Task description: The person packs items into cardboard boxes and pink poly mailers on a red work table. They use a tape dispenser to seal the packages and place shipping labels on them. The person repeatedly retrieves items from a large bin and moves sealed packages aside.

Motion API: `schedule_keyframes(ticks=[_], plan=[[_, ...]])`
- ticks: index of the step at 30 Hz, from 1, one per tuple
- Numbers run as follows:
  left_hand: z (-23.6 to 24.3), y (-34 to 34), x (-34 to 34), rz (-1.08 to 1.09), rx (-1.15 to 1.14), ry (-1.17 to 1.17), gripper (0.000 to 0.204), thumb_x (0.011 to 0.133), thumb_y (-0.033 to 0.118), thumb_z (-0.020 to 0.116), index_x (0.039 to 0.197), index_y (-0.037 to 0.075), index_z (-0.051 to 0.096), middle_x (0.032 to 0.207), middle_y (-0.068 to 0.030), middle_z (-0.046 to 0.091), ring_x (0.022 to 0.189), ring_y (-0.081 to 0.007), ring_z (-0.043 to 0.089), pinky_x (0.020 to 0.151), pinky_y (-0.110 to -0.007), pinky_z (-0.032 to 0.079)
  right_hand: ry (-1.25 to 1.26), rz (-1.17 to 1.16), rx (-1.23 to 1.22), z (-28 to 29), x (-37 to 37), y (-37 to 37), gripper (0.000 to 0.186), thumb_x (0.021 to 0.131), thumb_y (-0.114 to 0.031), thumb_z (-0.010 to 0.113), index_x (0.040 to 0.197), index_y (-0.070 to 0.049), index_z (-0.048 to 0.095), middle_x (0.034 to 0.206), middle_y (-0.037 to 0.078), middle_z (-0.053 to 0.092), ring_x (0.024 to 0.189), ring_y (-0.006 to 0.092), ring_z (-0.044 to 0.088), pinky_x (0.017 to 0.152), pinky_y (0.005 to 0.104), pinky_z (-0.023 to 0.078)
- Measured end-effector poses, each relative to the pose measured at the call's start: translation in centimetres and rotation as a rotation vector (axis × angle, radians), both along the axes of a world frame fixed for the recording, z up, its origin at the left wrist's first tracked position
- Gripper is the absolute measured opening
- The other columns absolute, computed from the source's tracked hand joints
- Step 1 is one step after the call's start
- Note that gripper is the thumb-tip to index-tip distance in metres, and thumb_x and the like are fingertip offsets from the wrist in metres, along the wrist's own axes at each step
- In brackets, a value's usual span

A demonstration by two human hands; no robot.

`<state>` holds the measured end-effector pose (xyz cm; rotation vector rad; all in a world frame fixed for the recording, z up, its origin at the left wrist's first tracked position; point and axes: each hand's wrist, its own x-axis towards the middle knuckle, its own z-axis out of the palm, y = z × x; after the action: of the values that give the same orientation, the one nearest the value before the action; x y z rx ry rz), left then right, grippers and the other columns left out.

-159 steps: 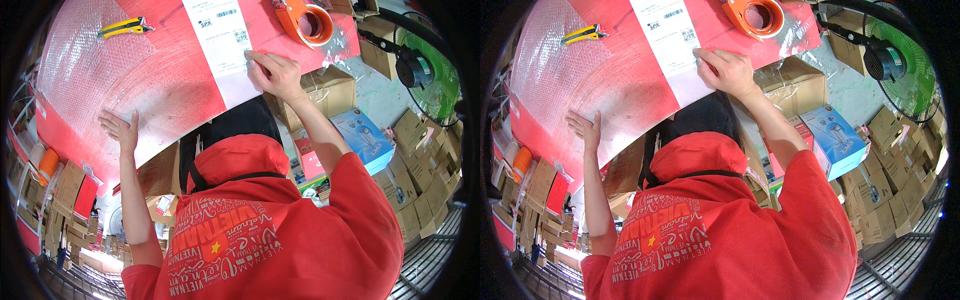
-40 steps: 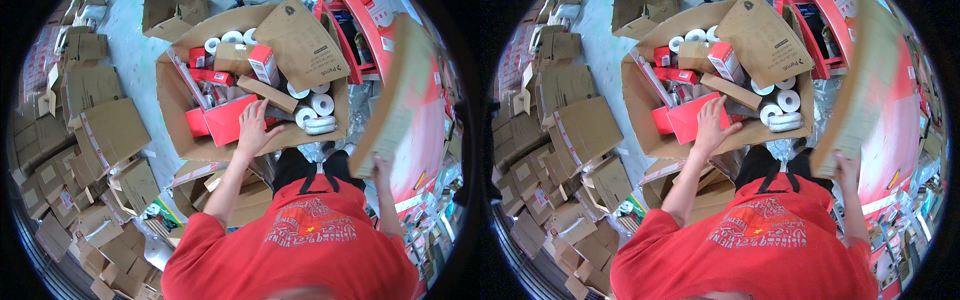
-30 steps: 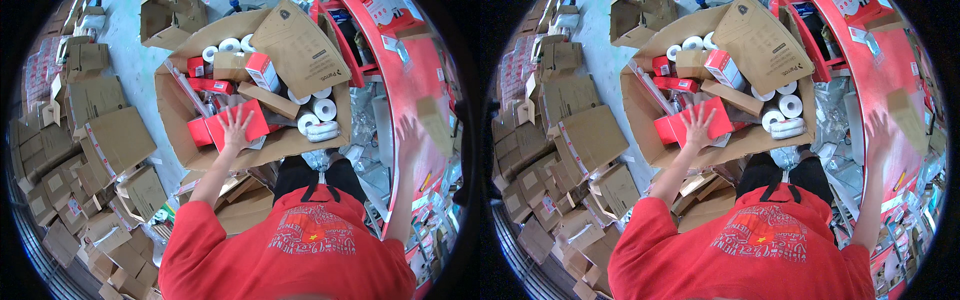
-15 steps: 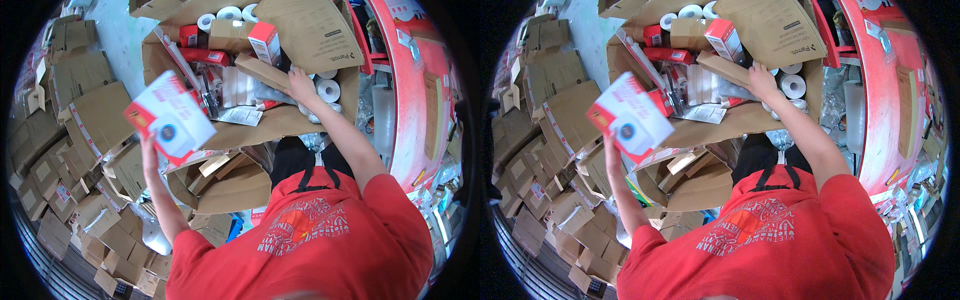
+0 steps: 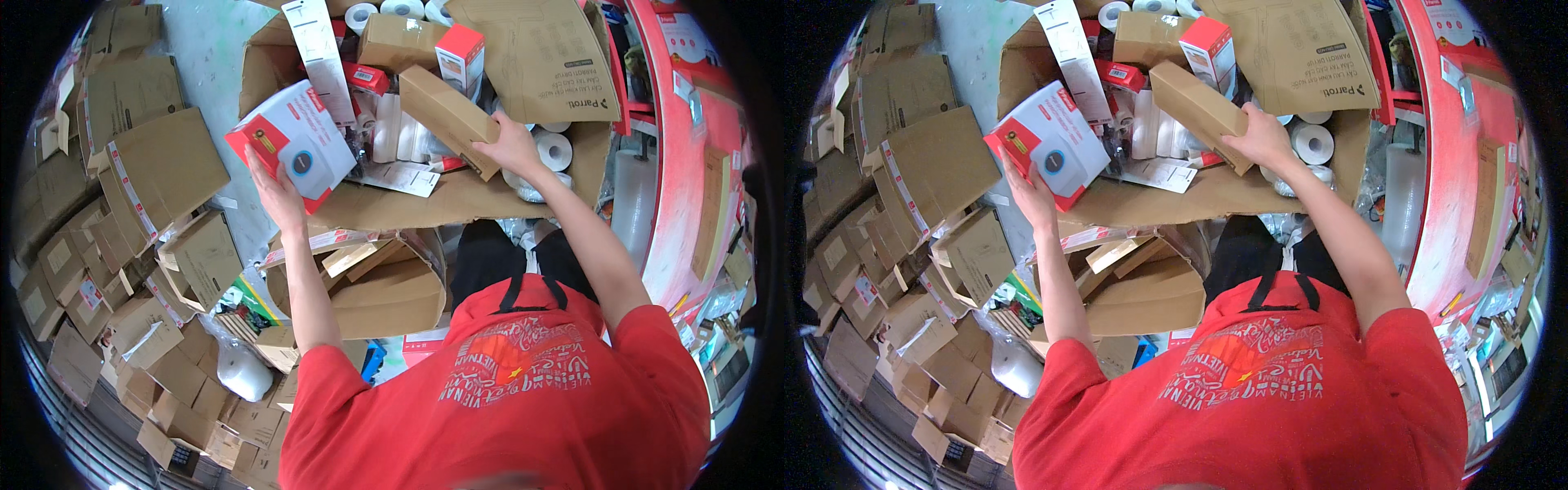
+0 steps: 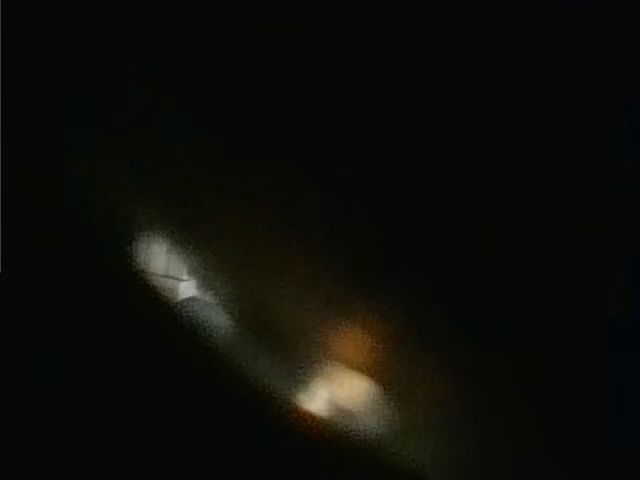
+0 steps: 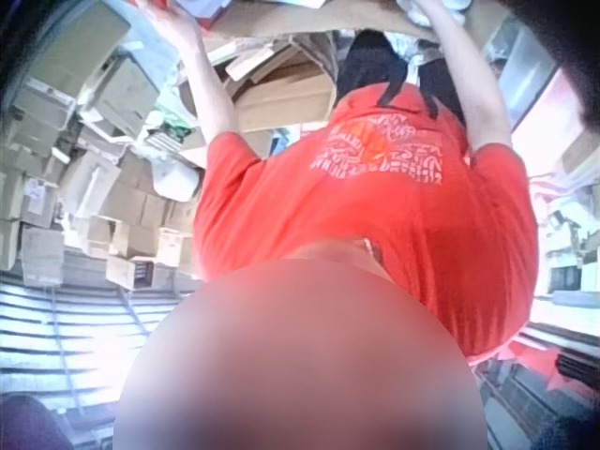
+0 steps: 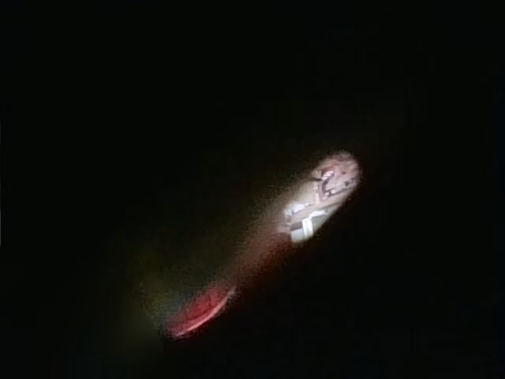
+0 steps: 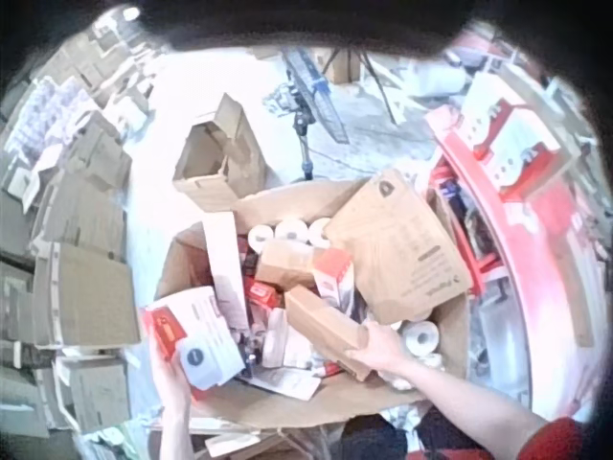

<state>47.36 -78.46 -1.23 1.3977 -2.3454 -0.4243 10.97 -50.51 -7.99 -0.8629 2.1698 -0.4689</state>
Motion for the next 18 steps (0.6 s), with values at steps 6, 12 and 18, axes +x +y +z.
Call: schedule_keyframes(ticks=[6,12,18], plan=[[0.8,-2.8,-3.4,-0.023,-0.359,-0.349,0.071,0.103,0.001,0.061,0.166,0.032,0.052,0.182,-0.0159,0.029,0.165,-0.0448,0.031,0.129,-0.055,0.038,-0.315,-0.17,-0.159,1.8,-2.3,4.3,0.06,0.087,-0.036,0.091,0.129,0.002,0.071,0.11,0.019,0.081,0.101,0.0274,0.079,0.091,0.0399,0.06],[-3.0,-0.7,-7.6,-0.244,-0.209,-0.703,0.065,0.097,0.004,0.061,0.157,0.028,0.063,0.186,-0.0146,0.014,0.171,-0.0424,0.013,0.137,-0.061,0.014,-0.676,-0.293,-0.166,5.5,-1.0,7.1,0.052,0.091,-0.033,0.091,0.126,0.001,0.074,0.109,0.012,0.082,0.094,0.0181,0.077,0.089,0.0353,0.06],[-3.4,-0.6,-11.1,-0.191,-0.137,-0.821,0.065,0.094,0.008,0.067,0.156,0.026,0.064,0.187,-0.014,0.012,0.172,-0.042,0.009,0.136,-0.064,0.012,0.206,-0.173,-0.313,9.5,-8.1,4.7,0.07,0.089,-0.041,0.09,0.144,-0.003,0.067,0.139,0.022,0.072,0.135,0.0387,0.064,0.115,0.0469,0.05]])
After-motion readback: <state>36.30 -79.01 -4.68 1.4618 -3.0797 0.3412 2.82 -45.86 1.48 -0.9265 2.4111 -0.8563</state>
